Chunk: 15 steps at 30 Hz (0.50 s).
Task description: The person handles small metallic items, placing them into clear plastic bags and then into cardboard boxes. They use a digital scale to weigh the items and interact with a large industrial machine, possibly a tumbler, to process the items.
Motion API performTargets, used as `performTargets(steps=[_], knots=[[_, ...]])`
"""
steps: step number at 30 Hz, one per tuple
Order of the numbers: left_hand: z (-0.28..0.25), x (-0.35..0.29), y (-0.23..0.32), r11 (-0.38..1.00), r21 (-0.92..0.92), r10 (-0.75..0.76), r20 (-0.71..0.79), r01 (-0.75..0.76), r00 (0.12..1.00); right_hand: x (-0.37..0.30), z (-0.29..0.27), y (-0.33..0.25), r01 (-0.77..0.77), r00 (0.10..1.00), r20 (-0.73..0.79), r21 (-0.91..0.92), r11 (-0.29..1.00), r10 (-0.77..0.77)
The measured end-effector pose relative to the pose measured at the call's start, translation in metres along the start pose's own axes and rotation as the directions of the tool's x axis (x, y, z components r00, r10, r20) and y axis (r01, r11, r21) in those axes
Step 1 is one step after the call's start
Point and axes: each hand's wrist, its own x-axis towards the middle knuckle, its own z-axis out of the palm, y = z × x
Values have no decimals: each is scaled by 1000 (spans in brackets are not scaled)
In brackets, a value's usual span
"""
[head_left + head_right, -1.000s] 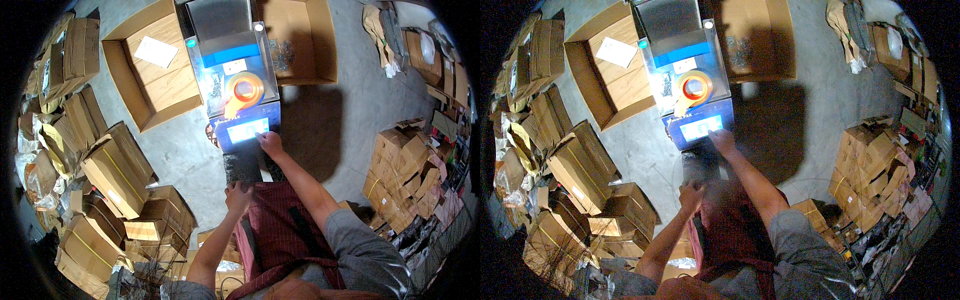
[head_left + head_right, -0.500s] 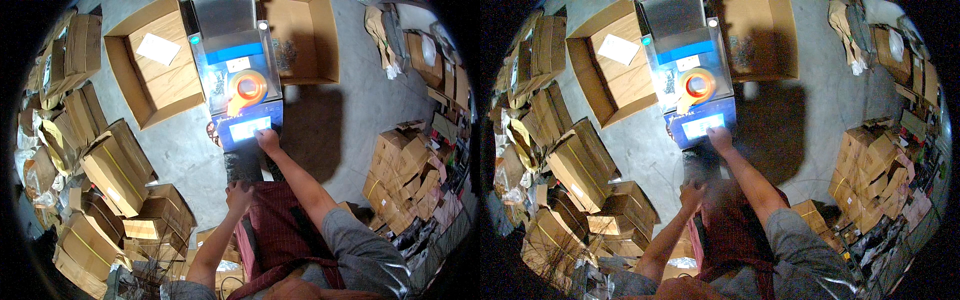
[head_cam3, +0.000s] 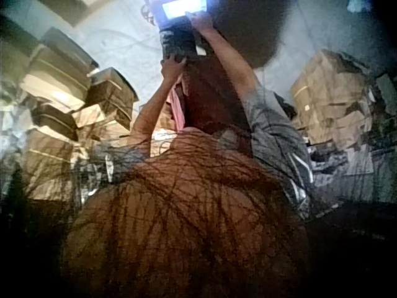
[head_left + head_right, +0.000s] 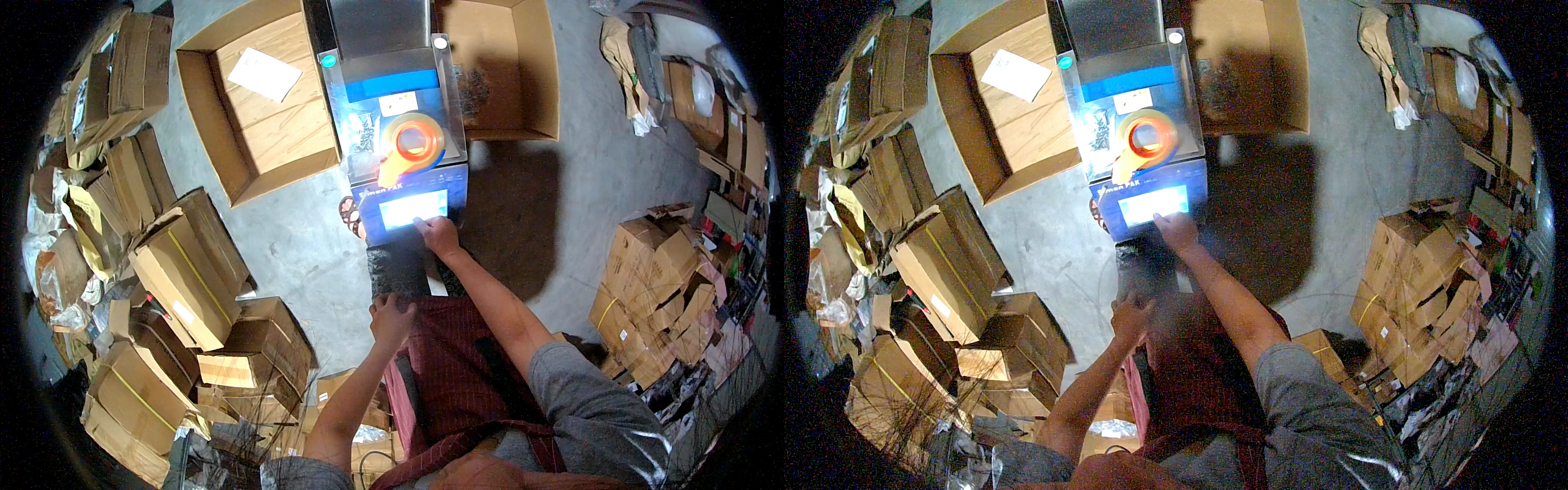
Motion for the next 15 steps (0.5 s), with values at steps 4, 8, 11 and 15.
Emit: performTargets(steps=[4, 8, 11, 15], knots=[[-2, -2, 3, 1000, -6, 8, -31, -8, 999, -4, 5, -7, 25, 999, -32, 64, 998, -23], [-5, -3, 4, 1000, -11, 1, -12, -1, 1000, -9, 5, -12, -33, 999, 5, 111, 993, 32], [-6, -4, 5, 1000, -5, 14, -31, -15, 999, -10, 8, -9, -32, 999, 8, 99, 995, 32], [-9, -3, 6, 1000, 9, -6, 12, 6, 1000, -9, 10, -5, -50, 998, 52, 94, 994, 46]])
